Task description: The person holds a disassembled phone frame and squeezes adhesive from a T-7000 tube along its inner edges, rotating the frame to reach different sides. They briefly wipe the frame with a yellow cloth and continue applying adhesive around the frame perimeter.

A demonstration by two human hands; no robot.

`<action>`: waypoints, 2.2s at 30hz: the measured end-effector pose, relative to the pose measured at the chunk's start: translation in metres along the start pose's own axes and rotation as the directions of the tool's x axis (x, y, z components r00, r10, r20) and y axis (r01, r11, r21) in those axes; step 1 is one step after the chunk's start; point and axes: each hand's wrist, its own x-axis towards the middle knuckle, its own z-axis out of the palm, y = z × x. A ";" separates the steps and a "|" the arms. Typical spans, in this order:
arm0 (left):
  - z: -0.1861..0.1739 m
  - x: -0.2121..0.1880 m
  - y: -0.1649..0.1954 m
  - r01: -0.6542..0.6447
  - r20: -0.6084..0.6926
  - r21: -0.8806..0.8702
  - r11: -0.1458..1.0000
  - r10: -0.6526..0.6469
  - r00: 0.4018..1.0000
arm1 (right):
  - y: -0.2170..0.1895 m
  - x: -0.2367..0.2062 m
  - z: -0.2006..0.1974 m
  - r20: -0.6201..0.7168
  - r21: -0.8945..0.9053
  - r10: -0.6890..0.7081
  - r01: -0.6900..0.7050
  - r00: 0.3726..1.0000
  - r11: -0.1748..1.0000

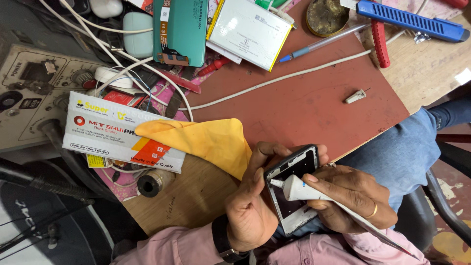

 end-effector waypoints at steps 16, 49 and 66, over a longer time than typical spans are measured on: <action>0.002 0.003 -0.002 -0.022 -0.007 0.016 1.000 0.022 1.000 | 0.002 0.002 -0.002 -0.001 0.025 0.011 -0.011 1.000 1.000; 0.000 0.011 -0.002 -0.005 -0.017 0.035 0.999 0.005 1.000 | 0.003 0.006 -0.005 -0.011 -0.034 0.077 -0.078 0.997 0.996; 0.001 0.011 0.000 -0.002 -0.024 0.054 0.999 0.003 1.000 | 0.004 0.010 -0.006 0.007 -0.016 0.039 -0.039 0.999 0.999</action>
